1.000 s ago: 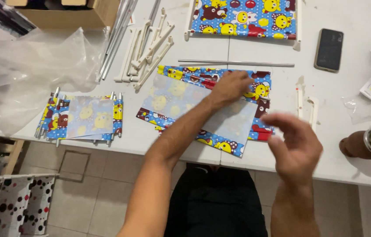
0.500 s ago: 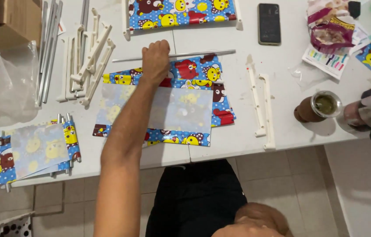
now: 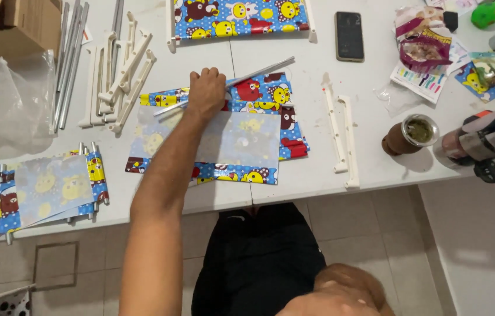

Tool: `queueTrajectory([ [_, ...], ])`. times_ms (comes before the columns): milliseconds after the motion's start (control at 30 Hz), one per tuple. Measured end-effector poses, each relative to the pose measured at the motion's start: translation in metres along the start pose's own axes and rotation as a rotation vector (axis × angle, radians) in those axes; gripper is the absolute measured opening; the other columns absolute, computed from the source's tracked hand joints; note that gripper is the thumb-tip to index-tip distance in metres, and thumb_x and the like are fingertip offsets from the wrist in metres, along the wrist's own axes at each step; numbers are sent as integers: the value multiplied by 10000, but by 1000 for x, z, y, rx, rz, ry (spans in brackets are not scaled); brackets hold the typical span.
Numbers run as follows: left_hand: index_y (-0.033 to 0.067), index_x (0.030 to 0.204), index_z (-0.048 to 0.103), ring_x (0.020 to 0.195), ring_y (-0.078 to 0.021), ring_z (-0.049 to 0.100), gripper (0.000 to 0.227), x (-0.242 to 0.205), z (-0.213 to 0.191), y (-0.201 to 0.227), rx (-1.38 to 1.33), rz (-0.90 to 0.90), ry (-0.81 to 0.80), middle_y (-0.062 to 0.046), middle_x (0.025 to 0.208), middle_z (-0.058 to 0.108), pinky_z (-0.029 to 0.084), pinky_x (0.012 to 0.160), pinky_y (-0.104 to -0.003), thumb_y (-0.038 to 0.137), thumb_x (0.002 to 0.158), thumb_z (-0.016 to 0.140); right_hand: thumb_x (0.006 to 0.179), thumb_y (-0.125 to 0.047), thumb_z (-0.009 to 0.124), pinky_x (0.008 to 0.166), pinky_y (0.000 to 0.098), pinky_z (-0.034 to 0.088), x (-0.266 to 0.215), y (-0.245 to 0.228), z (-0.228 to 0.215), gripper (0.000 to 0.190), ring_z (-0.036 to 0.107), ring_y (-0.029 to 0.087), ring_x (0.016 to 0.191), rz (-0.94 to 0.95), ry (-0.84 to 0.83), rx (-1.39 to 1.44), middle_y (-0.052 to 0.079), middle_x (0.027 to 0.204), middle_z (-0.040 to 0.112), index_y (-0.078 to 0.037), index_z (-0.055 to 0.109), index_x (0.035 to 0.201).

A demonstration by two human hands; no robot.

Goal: Assembling a shoe rack by sliding metal support rods into the sleeves of patterned fabric panels.

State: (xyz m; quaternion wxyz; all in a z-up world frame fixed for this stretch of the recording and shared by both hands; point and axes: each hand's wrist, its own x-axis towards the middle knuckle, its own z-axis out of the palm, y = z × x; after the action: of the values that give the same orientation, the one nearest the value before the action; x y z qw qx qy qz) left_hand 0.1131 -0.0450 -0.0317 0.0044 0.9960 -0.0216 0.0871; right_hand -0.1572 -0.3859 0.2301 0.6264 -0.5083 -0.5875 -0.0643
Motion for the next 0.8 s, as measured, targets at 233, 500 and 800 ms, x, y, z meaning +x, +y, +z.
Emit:
queueTrajectory([
  [233, 195, 1007, 545, 851, -249, 587, 171, -57, -50, 54, -213, 421, 471, -16, 863, 504, 449, 802, -424, 254, 1061, 394, 881, -369, 699, 927, 548, 558, -26, 76, -25, 301, 738, 372, 1009, 27, 51, -601, 165, 1112, 762, -115, 729, 1039],
  [500, 170, 1060, 618, 1038, -225, 613, 140, -169, -67, 153, -363, 576, 604, -35, 1048, 594, 403, 1086, -473, 245, 1064, 499, 1034, -315, 604, 744, 393, 589, -149, 126, -52, 250, 736, 263, 825, 732, -201, -1013, 43, 886, 726, -158, 692, 1208],
  [800, 105, 1202, 678, 1307, -304, 536, 394, -193, -44, 148, -555, 310, 74, -101, 1357, 617, 282, 1177, -595, 254, 853, 785, 1000, -226, 585, 821, 349, 531, -300, 65, -107, 257, 706, 193, 911, 1286, -33, -904, -26, 1038, 771, -202, 745, 1199],
])
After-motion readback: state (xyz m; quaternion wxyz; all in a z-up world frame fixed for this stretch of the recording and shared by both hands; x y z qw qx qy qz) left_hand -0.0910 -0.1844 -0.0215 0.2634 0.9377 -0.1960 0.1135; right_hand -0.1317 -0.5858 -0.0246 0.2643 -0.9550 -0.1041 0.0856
